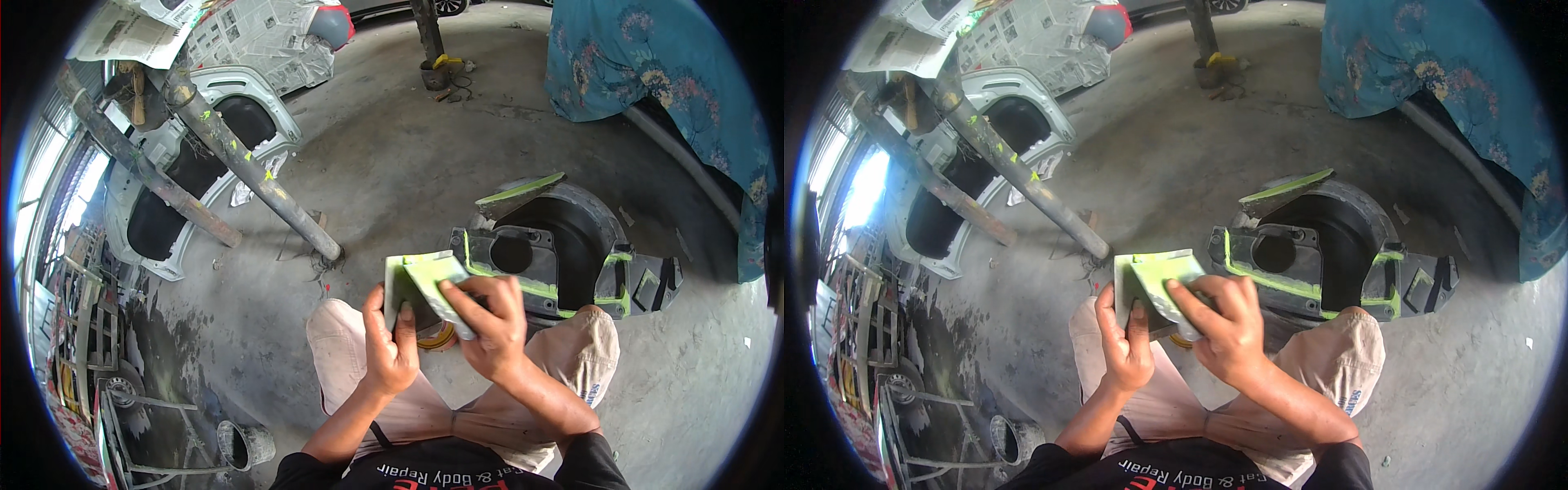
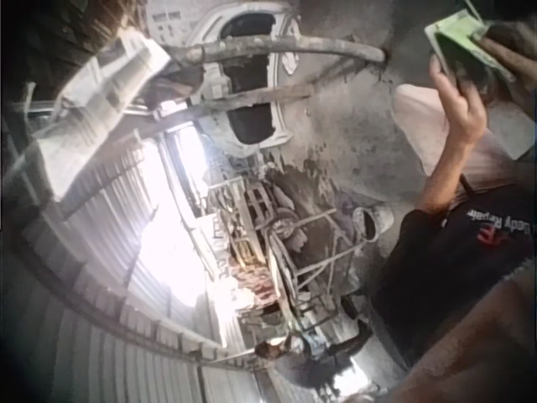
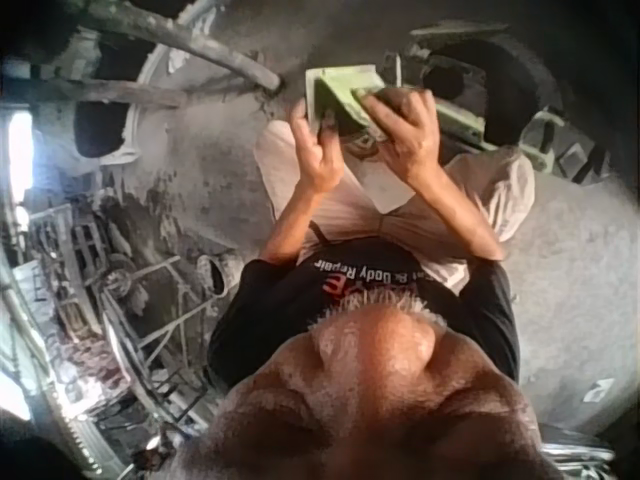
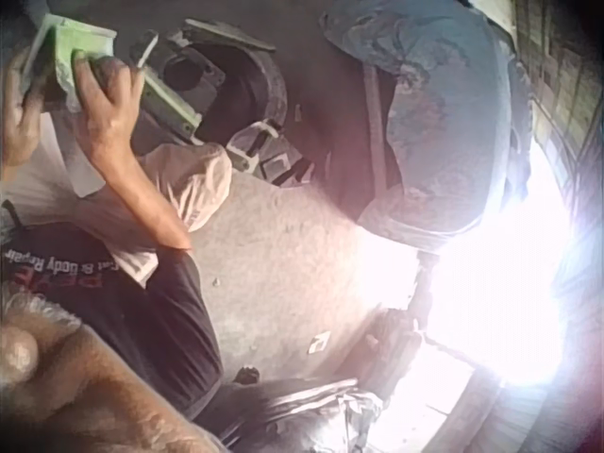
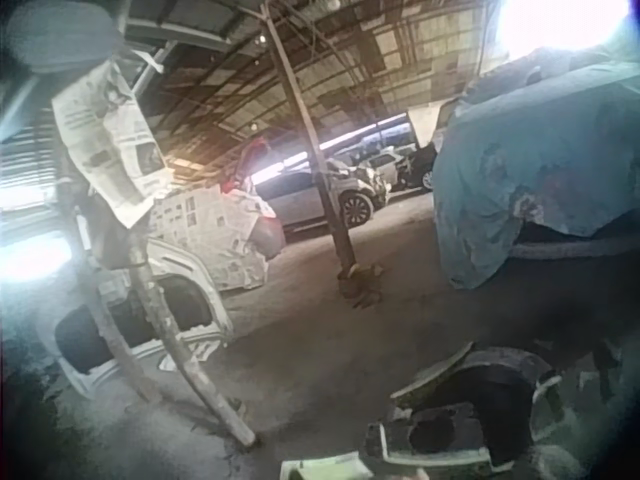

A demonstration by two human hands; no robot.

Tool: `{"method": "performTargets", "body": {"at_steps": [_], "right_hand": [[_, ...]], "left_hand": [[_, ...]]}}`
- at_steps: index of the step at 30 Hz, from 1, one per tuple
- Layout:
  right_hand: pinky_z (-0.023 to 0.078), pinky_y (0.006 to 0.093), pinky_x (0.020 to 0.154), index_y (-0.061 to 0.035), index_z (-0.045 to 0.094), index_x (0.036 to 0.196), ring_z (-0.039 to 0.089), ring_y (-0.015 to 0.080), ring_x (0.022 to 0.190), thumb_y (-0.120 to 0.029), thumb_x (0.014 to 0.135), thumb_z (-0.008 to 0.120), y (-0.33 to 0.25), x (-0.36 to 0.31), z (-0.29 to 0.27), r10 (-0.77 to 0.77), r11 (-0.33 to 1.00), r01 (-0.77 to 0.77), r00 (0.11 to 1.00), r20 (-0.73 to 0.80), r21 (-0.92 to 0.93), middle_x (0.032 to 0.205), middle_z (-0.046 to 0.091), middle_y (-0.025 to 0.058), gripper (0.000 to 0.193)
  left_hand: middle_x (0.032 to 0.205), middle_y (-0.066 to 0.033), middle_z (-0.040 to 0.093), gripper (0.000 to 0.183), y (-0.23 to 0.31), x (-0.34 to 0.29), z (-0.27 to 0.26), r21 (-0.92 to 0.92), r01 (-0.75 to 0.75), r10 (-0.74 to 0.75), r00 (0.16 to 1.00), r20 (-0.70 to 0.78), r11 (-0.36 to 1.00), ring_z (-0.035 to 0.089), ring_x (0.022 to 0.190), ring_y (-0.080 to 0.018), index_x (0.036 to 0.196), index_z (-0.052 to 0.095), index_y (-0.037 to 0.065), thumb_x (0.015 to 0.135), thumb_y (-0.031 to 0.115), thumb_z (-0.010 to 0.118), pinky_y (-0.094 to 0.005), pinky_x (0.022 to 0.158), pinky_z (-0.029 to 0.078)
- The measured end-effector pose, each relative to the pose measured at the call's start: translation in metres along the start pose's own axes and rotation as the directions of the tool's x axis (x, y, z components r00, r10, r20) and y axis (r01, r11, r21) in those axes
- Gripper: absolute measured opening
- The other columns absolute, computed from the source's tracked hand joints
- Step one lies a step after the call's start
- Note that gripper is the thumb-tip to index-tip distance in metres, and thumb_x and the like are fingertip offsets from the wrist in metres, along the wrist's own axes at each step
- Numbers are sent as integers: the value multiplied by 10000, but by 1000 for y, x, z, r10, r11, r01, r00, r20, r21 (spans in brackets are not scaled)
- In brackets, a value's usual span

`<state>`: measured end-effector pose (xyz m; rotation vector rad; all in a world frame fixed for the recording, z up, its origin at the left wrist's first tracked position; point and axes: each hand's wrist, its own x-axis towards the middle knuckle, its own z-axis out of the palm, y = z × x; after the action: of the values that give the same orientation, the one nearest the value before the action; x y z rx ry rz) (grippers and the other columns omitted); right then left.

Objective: Applying body filler to a car component using an applicator.

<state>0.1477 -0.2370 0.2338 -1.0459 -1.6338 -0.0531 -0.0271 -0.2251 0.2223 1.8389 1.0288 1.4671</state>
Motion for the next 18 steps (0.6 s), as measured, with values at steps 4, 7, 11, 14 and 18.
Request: {"method": "performTargets", "body": {"at_steps": [4, 7, 11, 14, 18], "right_hand": [[479, 371, 745, -115, 739, 1249, 544, 252, 857, 21, 572, 760, 6, 3, -3, -44, 998, 39, 994, 101, 43, 1049, 628, 55, 691], [468, 374, 743, -113, 741, 1242, 544, 244, 843, 26, 571, 748, -1, 1, 0, 26, 998, -29, 998, 64, 54, 1032, 633, 52, 686], [451, 370, 730, -122, 743, 1247, 540, 234, 844, 26, 573, 744, 4, 2, 0, 28, 997, -34, 996, 89, 68, 1043, 633, 55, 690], [462, 367, 744, -130, 746, 1241, 537, 236, 818, 5, 573, 750, -3, 5, 0, 14, 999, -16, 999, 50, 38, 1026, 639, 44, 682], [459, 360, 740, -138, 771, 1188, 551, 240, 821, -35, 593, 775, 12, 11, -8, -65, 998, 64, 996, 61, 11, 1018, 647, 49, 603]], "left_hand": [[1371, -184, 479, 447, 1, -3, 1, 4, -25, 25, 1000, 14, 1000, 486, 1255, -216, 1473, 312, -62, 1075, 67, 467, -346, 1083, 372], [1363, -191, 484, 452, -1, -6, 1, 70, -57, 54, 997, 45, 996, 492, 1250, -224, 1474, 304, -60, 1069, 54, 470, -353, 1072, 382], [1363, -177, 483, 456, -8, -6, -1, 19, -17, 18, 1000, -23, 1000, 487, 1252, -224, 1472, 302, -65, 1079, 92, 473, -361, 1086, 369], [1363, -173, 484, 458, 1, -9, 5, 56, -65, 63, 997, 35, 996, 484, 1256, -223, 1472, 301, -65, 1078, 91, 474, -363, 1092, 366], [1381, -153, 481, 452, -8, -7, -5, 3, -13, 13, 1000, -22, 1000, 487, 1250, -191, 1474, 328, -55, 1079, 100, 481, -335, 1082, 373]]}}
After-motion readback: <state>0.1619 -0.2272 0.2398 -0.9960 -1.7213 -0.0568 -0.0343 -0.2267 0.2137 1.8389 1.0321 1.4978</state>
